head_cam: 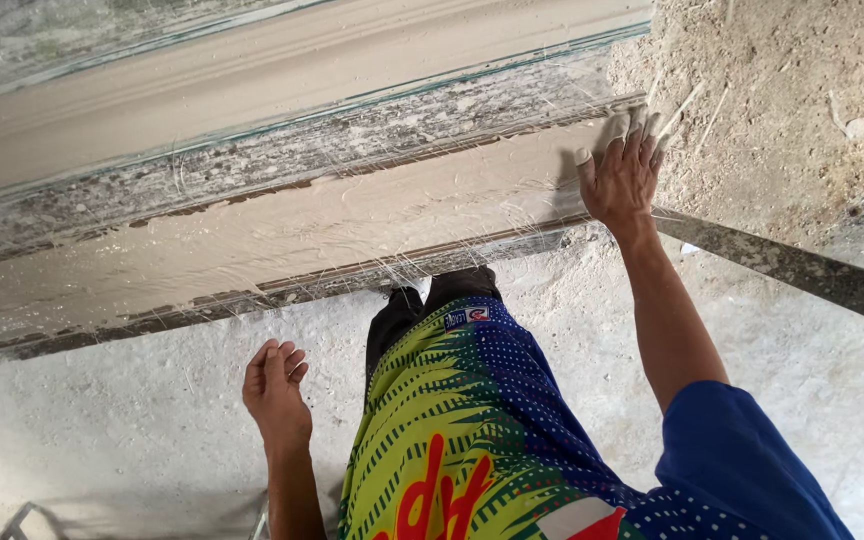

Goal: The person presses plaster into the cavities of long decorative molding frames laid on a bench, then mixes a fresh batch of plaster by hand in a plastic bowl and applies handfuls of the paste along the mold channels, smoothing it with their hands and a small scraper.

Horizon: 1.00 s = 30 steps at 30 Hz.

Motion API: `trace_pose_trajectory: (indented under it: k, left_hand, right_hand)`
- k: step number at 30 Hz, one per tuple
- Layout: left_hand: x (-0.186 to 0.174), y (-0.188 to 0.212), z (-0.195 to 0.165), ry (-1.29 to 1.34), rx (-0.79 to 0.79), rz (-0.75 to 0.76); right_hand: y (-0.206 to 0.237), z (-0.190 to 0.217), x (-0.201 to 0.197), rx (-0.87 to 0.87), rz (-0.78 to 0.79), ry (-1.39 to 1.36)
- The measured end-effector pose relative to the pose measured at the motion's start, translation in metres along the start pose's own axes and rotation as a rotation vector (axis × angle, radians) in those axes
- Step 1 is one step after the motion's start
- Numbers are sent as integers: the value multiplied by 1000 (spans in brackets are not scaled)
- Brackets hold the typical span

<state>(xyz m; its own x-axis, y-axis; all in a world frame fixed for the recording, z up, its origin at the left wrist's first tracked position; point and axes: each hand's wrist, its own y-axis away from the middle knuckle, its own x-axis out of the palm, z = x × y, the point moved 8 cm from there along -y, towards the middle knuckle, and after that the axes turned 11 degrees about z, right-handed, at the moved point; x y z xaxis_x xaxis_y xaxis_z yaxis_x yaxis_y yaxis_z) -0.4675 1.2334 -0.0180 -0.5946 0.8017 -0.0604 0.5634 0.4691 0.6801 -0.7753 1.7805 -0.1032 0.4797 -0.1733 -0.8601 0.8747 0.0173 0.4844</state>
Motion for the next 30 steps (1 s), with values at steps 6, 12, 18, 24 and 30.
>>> trace_pose_trajectory:
  k: [6,12,18,24,30]
  left_hand:
    - [-4,-2,-8,-29,19,24]
    - [-64,-18,-6,65,42,16]
    - [-192,-61,12,205,60,-21]
    - [-403,-81,25,183,40,-112]
    - [-622,-77,20,272,80,-321]
  right_hand:
    - [-4,22,6,61,21,-68]
    - [13,151,75,-102,-35,55]
    - [42,378,121,-488,-81,37]
    - [82,648,194,-538,192,292]
    - [126,939,279,-621,241,288]
